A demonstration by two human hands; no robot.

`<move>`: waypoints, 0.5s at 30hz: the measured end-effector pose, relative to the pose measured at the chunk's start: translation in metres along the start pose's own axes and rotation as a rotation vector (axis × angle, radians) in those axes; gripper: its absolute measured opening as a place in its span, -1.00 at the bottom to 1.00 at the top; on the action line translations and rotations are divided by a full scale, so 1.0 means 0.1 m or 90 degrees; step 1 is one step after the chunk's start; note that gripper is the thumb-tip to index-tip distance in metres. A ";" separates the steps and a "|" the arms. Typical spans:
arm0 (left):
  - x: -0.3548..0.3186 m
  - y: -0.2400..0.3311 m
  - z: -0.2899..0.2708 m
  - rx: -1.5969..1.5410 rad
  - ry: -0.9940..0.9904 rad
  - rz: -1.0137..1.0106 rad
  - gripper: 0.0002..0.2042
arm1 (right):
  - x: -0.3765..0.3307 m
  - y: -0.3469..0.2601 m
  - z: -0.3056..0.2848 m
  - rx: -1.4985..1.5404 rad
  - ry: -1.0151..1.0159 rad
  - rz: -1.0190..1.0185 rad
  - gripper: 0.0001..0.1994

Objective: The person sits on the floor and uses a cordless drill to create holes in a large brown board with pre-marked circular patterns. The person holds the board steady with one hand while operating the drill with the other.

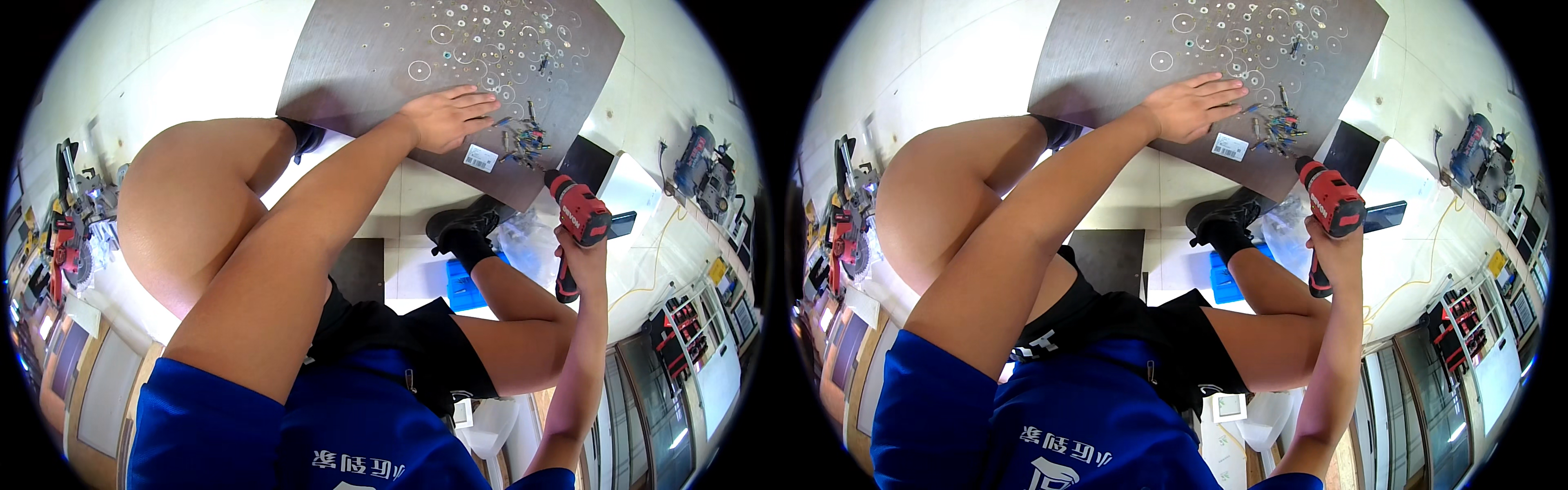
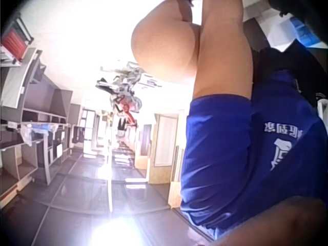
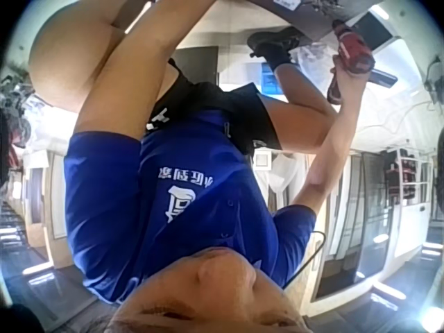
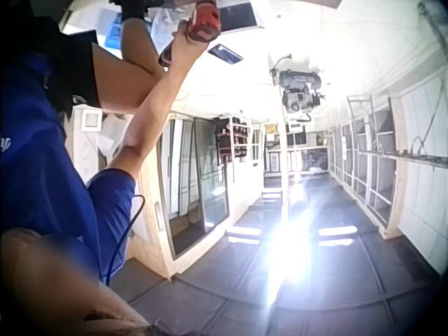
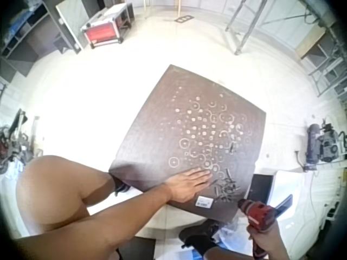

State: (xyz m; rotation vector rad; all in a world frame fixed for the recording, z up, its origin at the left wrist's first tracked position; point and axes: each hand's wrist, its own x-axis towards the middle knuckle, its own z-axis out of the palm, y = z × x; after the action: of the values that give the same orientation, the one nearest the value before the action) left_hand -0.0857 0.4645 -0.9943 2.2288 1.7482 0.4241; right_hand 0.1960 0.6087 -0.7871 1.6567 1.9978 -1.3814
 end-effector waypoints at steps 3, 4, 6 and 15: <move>0.00 0.00 -0.02 0.001 -0.010 -0.001 -0.40 | 0.00 0.01 -0.01 0.010 -0.002 0.003 -0.65; 0.00 0.00 -0.02 0.001 -0.013 -0.002 -0.40 | 0.01 0.01 -0.01 0.013 -0.003 0.002 -0.65; 0.00 0.01 -0.02 0.003 -0.012 -0.001 -0.40 | 0.01 0.01 -0.01 0.023 -0.004 -0.002 -0.65; 0.00 0.00 -0.01 0.010 -0.010 -0.001 -0.39 | 0.01 -0.01 0.00 0.016 -0.016 -0.004 -0.64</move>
State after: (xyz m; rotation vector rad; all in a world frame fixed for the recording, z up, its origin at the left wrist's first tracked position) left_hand -0.0861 0.4644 -0.9933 2.2349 1.7519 0.3924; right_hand 0.1948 0.6097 -0.7871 1.6375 1.9808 -1.4287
